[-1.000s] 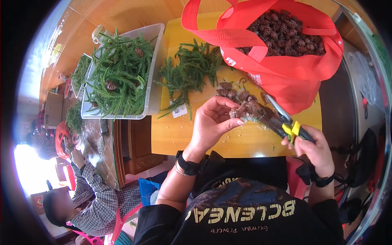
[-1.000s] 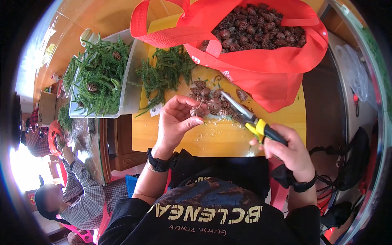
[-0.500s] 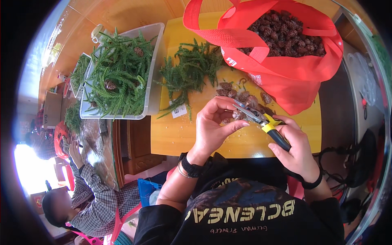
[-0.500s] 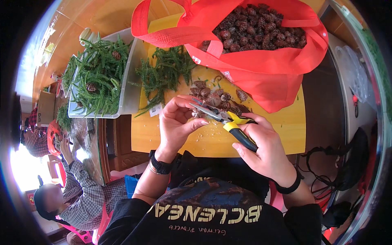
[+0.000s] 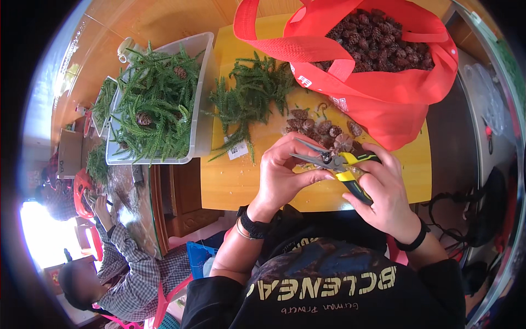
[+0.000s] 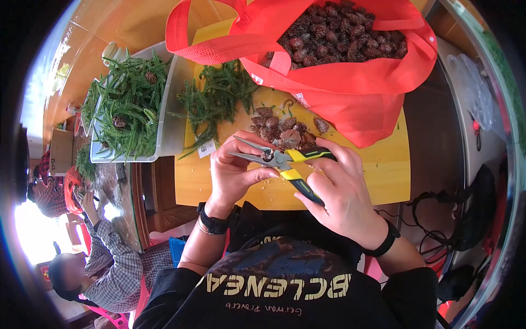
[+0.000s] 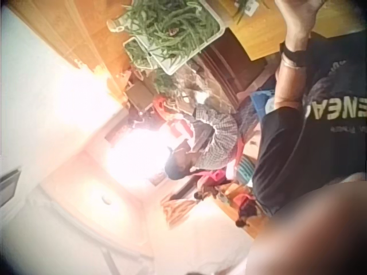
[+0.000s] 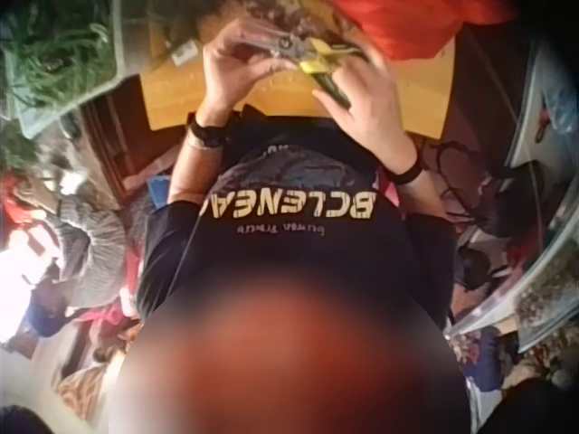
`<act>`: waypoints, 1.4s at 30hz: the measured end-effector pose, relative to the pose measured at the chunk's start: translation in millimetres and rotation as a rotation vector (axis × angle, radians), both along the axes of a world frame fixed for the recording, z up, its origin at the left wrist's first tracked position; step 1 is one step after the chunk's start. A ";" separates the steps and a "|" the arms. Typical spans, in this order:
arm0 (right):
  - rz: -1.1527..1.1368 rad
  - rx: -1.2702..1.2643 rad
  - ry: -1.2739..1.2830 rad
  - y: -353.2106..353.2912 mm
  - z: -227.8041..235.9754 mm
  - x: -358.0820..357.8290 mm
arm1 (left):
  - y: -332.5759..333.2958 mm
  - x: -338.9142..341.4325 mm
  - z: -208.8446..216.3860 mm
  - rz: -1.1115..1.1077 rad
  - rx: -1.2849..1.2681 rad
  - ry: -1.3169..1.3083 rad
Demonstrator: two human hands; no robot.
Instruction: Trimming small branches and needles from pine cones using pliers.
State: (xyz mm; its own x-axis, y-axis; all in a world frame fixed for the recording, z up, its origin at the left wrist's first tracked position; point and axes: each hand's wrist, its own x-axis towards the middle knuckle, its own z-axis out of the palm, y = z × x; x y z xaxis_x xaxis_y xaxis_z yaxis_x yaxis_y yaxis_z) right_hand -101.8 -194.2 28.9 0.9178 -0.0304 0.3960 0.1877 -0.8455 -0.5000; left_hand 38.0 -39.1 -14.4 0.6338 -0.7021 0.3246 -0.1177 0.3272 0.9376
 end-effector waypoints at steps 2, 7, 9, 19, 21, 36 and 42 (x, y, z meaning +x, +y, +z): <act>0.011 -0.020 -0.015 -0.7 -2.9 -0.5 | 1.8 0.5 0.0 -0.005 0.012 0.011; 0.019 -0.016 0.036 -1.9 -6.2 -0.5 | 2.6 0.6 4.6 0.001 0.079 0.053; 0.019 -0.023 0.050 -2.4 -7.6 0.3 | 2.9 0.0 3.7 0.009 0.110 0.104; 0.036 0.128 0.126 -7.2 -23.1 7.7 | 4.4 5.2 -11.3 0.005 0.195 0.297; 0.042 0.211 0.197 -8.9 -24.4 9.2 | 3.1 9.3 -13.9 0.041 0.222 0.300; 0.107 0.936 0.520 -22.2 -20.5 13.2 | -5.5 18.0 -13.8 0.090 0.376 -0.076; 0.223 1.252 0.497 -23.5 -19.6 10.4 | -10.8 10.2 -9.4 -0.140 0.071 0.456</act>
